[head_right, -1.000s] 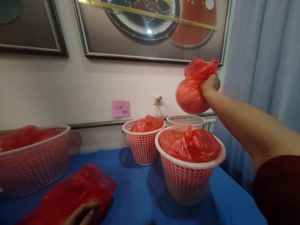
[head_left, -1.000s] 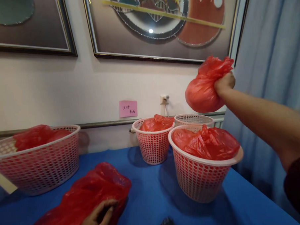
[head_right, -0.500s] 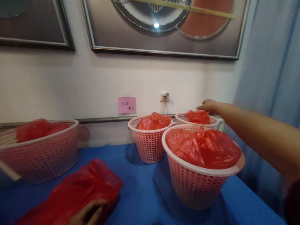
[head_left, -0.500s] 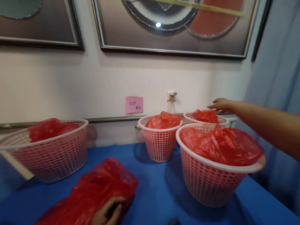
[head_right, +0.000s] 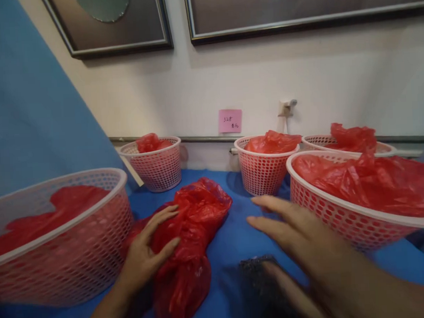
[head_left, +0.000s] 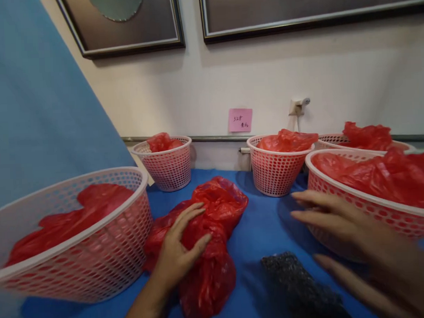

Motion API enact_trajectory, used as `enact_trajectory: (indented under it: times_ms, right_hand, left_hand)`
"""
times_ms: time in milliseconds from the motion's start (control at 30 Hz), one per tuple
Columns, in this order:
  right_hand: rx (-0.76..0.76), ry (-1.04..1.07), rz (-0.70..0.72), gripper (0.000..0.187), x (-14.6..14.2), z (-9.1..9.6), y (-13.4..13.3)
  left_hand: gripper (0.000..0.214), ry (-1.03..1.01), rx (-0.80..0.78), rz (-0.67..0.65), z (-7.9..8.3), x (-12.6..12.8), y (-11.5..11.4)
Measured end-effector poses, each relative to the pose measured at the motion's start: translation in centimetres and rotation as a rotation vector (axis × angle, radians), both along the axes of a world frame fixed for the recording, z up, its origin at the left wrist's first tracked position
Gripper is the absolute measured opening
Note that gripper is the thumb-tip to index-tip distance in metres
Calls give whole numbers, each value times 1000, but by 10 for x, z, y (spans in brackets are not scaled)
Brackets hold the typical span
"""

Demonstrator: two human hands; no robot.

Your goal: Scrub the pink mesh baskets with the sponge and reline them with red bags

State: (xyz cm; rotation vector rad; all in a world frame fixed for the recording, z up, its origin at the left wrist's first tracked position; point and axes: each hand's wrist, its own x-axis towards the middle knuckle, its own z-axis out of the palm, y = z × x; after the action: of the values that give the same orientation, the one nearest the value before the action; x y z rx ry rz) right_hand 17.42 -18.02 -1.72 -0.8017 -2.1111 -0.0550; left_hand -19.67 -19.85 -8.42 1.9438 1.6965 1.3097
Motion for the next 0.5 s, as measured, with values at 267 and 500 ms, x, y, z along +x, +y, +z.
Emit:
enact_trajectory:
  times_ms: [267, 500]
  right_hand:
    - [13, -156, -38, 51, -75, -34, 68]
    - [-49, -166, -361, 52, -84, 0, 133]
  left_hand:
    - [79, 496, 12, 82, -16, -22, 20]
    - [115, 657, -416, -36, -3, 2, 61]
